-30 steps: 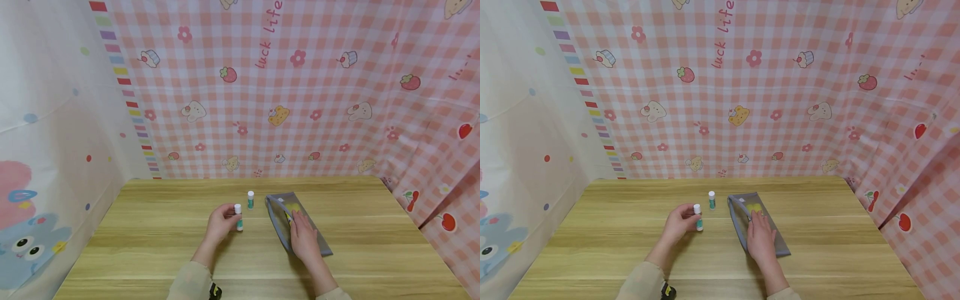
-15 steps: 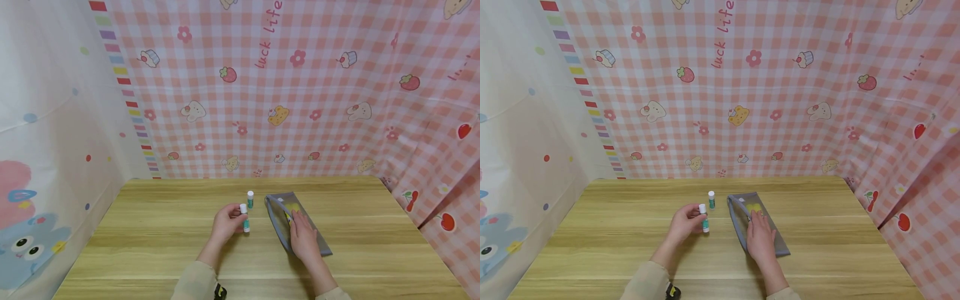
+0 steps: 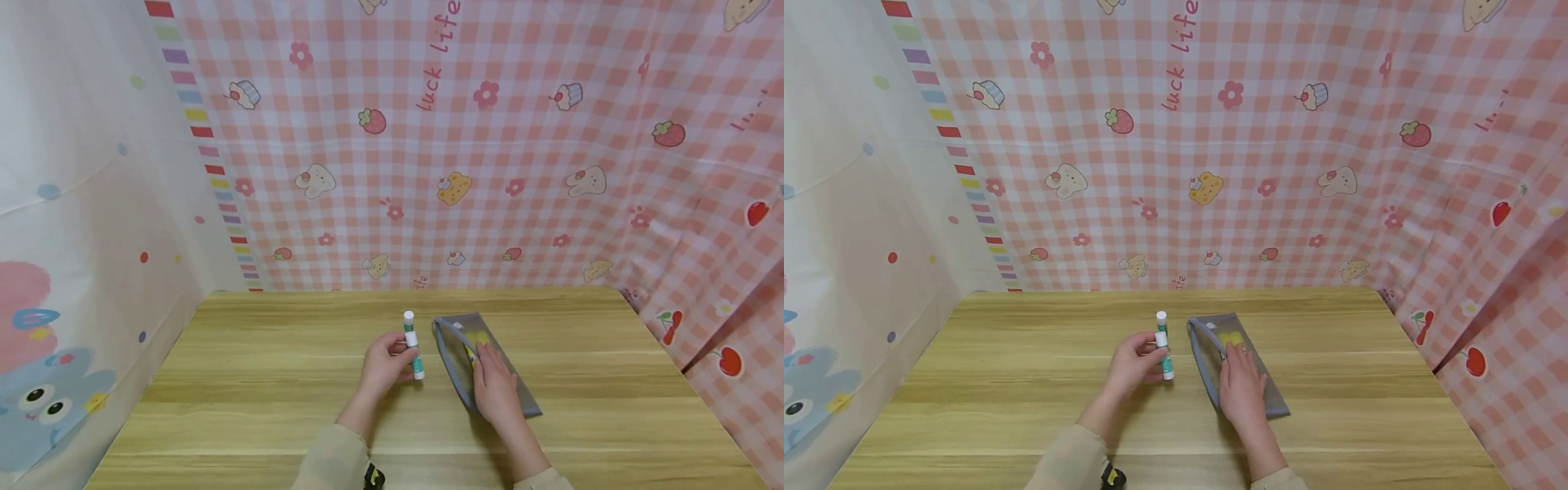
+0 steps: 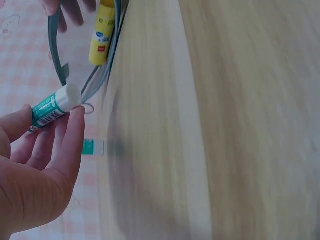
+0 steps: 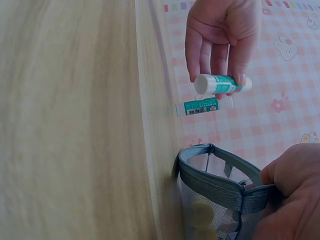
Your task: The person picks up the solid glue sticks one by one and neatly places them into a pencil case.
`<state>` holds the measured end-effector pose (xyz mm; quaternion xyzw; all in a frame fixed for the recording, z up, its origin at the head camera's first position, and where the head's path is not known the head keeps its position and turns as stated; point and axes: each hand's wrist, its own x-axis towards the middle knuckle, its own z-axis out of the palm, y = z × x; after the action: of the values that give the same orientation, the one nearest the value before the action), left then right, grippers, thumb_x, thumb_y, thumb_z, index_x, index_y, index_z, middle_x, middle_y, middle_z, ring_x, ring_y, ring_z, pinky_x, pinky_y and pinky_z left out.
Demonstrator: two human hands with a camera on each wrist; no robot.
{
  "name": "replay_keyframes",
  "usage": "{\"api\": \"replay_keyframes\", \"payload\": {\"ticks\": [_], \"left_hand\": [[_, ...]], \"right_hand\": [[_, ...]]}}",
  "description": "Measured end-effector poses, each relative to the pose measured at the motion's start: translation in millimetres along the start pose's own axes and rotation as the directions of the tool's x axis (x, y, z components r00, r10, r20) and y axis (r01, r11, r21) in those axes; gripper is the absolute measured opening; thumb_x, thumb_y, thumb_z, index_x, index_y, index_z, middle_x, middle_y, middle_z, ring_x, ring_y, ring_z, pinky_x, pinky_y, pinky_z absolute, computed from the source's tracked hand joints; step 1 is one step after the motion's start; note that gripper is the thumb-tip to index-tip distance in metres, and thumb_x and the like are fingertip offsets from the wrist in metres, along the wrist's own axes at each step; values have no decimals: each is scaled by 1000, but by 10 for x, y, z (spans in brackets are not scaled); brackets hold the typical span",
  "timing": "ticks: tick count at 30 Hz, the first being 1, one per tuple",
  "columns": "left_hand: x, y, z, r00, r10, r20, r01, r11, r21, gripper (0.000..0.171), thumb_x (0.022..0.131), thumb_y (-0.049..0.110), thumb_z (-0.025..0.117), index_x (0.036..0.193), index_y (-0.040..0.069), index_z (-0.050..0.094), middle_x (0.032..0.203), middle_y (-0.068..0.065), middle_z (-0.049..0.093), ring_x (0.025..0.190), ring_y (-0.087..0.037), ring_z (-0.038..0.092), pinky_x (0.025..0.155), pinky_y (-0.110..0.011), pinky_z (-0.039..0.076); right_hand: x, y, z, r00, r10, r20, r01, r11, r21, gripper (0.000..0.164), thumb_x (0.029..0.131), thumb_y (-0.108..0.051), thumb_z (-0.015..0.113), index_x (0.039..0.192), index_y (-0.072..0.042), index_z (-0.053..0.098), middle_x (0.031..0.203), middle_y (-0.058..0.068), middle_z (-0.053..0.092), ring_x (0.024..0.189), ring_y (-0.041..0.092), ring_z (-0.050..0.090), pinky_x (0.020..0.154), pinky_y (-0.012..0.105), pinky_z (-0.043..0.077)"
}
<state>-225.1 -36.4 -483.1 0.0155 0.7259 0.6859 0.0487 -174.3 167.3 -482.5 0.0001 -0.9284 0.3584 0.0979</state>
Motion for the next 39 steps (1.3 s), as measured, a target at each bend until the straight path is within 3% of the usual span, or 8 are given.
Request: {"api": "replay_keyframes", "payload": {"ticks": [8,13,16,19,28,39], "left_hand": [[-15,34,169,1000,-12,3,12,997,-72,31,90,1,71,117,-8,61,96,-12,63,73,-19,65,64,-47,61],[-133,216,253,1000,-21,3,21,997,-81,29,90,-3,68,116,-12,60,95,-15,63,72,-22,66,68,-53,60],[-122,186,302,1000,-25,-10,24,996,-80,29,89,-2,69,116,-10,61,95,-14,63,72,-20,65,67,-52,60],[-41,46,352,999,-34,-22,32,995,-92,31,88,-1,71,116,-8,62,94,-13,63,71,-18,65,63,-48,61],[-22,17,443,998,-61,-26,57,992,-114,31,86,-1,72,115,-7,63,94,-14,64,69,-21,66,59,-41,61],[-2,-7,595,992,-126,-25,119,972,-204,27,88,0,71,113,-8,63,94,-15,67,75,-28,69,60,-46,61]], "right_hand": [[0,-9,-11,1000,-3,0,3,1000,-3,41,105,-8,39,141,10,45,147,32,38,136,53,31,102,80,19],[1,-3,0,1000,9,7,-9,1000,6,42,104,-9,39,141,10,44,148,32,37,137,53,30,102,80,17],[2,-7,-2,1000,8,6,-8,1000,8,42,104,-9,39,141,10,44,147,32,37,137,53,30,102,80,17],[3,-10,-5,1000,1,-3,-1,1000,6,41,104,-8,40,140,10,45,147,33,38,136,53,31,102,81,18],[9,4,9,1000,13,7,-13,1000,4,42,104,-9,40,141,10,44,148,32,37,137,53,30,102,80,17],[11,0,-8,1000,4,-4,-4,1000,3,41,104,-8,40,141,10,45,146,33,39,136,54,31,101,81,19]]}}
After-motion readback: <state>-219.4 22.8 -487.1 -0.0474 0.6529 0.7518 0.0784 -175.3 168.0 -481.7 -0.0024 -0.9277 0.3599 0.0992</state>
